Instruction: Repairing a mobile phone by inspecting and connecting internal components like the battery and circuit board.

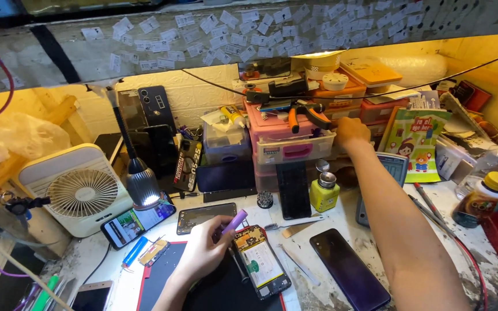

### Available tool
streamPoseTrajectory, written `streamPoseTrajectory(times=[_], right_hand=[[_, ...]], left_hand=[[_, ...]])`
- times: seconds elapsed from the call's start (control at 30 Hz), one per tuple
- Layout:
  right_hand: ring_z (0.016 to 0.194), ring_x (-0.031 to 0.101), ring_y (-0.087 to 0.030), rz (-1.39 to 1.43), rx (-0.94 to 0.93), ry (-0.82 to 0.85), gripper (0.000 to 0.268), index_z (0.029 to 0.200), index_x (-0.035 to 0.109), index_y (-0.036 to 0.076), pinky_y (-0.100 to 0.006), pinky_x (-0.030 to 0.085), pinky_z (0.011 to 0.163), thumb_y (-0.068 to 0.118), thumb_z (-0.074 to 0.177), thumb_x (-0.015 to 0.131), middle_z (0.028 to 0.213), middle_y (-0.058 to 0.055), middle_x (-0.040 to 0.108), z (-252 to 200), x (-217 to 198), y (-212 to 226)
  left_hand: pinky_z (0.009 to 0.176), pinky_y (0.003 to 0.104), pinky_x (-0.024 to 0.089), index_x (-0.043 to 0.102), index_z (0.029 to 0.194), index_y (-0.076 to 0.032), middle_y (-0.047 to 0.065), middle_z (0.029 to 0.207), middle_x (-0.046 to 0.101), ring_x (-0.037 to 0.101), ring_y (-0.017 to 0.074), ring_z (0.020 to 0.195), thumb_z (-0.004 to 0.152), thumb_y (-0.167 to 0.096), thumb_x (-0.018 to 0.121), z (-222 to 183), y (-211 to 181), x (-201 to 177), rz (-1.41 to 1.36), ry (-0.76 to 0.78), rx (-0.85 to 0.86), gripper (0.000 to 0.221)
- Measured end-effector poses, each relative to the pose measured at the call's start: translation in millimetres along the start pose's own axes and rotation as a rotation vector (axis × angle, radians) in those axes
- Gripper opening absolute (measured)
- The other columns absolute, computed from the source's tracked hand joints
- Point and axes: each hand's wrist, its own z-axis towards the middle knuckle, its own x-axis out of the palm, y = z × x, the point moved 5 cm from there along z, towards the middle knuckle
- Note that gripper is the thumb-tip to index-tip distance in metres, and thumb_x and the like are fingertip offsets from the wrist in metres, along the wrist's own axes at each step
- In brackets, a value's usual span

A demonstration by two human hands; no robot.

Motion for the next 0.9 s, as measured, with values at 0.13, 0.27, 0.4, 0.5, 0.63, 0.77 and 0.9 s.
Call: streamPoseTrajectory(times=[0.13,0.27,0.4,0.5,0.63,0.77,0.9], right_hand=[[0.124,0.061,-0.042,-0.071,-0.077,0.054,0.054,0.135,0.068,0.044,-0.053,0.052,0.102,0.014,0.093,0.054,0.136,-0.020,0.064,-5.1,-11.8,-6.5],[0.120,0.063,-0.032,0.019,-0.150,0.007,0.029,0.118,0.082,0.028,-0.045,0.054,0.099,0.026,0.091,0.070,0.130,-0.010,0.073,17.5,-17.8,-31.3],[0.123,0.064,-0.029,-0.002,-0.235,-0.033,0.027,0.116,0.083,0.022,-0.040,0.047,0.110,0.030,0.093,0.073,0.129,-0.006,0.074,26.0,-23.4,-52.1],[0.122,0.064,-0.027,0.085,-0.178,0.014,0.027,0.116,0.084,0.021,-0.039,0.049,0.106,0.027,0.091,0.076,0.130,-0.008,0.073,16.8,-32.1,-60.4],[0.101,0.069,-0.022,0.370,0.001,0.026,0.026,0.112,0.082,0.012,-0.034,0.055,0.096,0.019,0.088,0.080,0.117,-0.012,0.076,-16.2,-59.1,-59.2],[0.085,0.073,-0.031,0.788,0.168,0.105,0.020,0.109,0.076,-0.005,-0.036,0.065,0.077,-0.005,0.089,0.077,0.106,-0.024,0.075,-31.9,-67.3,-61.3],[0.087,0.074,-0.033,0.832,0.176,0.130,0.022,0.114,0.072,-0.009,-0.038,0.065,0.077,-0.005,0.093,0.072,0.110,-0.027,0.074,-43.8,-83.3,-63.5]], left_hand=[[0.064,0.030,0.050,0.073,0.121,-0.016,0.002,0.099,0.080,0.067,0.0153,0.076,0.091,-0.031,0.065,1.0,3.6,-1.1,0.009,-0.028,0.059,0.034],[0.059,0.030,0.047,0.073,0.120,-0.016,0.002,0.096,0.079,0.063,0.0143,0.070,0.091,-0.032,0.065,2.7,4.5,0.1,0.026,-0.035,0.043,0.035],[0.059,0.030,0.048,0.072,0.123,-0.015,0.003,0.097,0.079,0.062,0.0145,0.071,0.091,-0.030,0.067,3.8,6.6,1.3,0.025,-0.029,0.057,0.036],[0.060,0.030,0.049,0.072,0.122,-0.014,0.004,0.098,0.079,0.065,0.0150,0.073,0.092,-0.031,0.067,1.6,4.7,0.1,0.018,-0.024,0.036,0.035],[0.062,0.030,0.046,0.074,0.120,-0.017,0.001,0.097,0.079,0.061,0.0144,0.072,0.091,-0.033,0.065,1.7,3.7,-0.6,0.034,-0.037,0.023,0.034],[0.062,0.031,0.046,0.074,0.120,-0.017,0.001,0.097,0.079,0.062,0.0150,0.072,0.091,-0.032,0.064,1.7,3.3,-1.4,0.051,-0.044,0.036,0.034],[0.064,0.031,0.047,0.073,0.121,-0.017,0.002,0.102,0.079,0.064,0.0159,0.077,0.091,-0.033,0.065,2.0,3.1,-1.8,0.062,-0.035,0.031,0.035]])
